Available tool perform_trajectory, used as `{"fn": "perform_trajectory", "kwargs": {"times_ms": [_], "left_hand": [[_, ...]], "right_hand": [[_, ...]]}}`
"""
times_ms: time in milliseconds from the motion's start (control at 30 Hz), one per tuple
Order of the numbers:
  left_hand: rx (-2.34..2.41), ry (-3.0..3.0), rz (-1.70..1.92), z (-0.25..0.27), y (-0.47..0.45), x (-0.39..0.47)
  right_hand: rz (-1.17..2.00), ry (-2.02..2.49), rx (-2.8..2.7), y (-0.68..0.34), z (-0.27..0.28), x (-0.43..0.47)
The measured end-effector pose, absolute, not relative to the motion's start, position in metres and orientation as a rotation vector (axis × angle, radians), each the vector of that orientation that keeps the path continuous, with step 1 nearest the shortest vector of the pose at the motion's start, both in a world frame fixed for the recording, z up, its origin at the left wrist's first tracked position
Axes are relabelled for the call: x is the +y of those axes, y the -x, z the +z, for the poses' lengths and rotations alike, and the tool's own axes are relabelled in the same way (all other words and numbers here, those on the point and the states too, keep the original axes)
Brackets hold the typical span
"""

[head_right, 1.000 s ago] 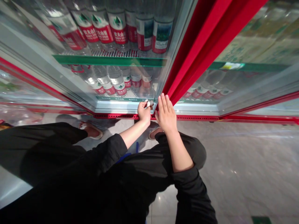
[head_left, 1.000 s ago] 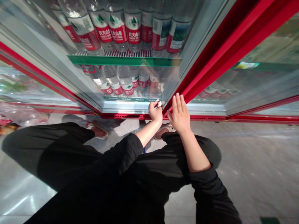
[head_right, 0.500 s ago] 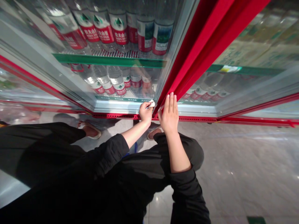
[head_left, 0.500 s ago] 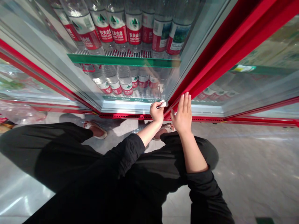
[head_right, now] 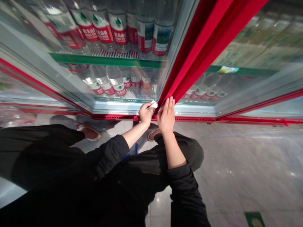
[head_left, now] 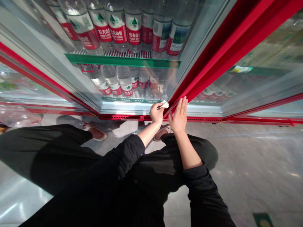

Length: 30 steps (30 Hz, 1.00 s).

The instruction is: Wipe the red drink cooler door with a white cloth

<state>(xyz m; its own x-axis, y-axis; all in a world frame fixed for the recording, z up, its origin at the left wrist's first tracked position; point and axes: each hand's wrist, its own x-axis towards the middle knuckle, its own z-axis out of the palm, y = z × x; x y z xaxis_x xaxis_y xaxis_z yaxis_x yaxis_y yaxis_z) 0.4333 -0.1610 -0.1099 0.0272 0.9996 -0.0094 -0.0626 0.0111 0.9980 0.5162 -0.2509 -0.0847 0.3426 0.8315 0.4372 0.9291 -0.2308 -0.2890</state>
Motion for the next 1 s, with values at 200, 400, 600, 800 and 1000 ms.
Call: {"fn": "perform_trajectory", "kwargs": {"times_ms": [200, 400, 600, 800, 1000], "left_hand": [[1.162, -1.152, 1.259, -0.108, -0.436, -0.159], [1.122, -1.28, 1.253, -0.104, -0.438, -0.159], [1.203, -1.213, 1.236, -0.121, -0.42, -0.152], [1.101, -1.272, 1.329, -0.099, -0.429, -0.153], [1.077, -1.341, 1.241, -0.096, -0.426, -0.153]], "right_hand": [[-0.164, 2.065, -1.403, -0.503, -0.103, -0.253], [-0.084, 2.015, -1.25, -0.489, -0.112, -0.249], [0.017, 1.951, -1.113, -0.486, -0.111, -0.253], [0.092, 1.847, -0.861, -0.483, -0.104, -0.251], [0.079, 1.783, -0.755, -0.481, -0.092, -0.243]]}}
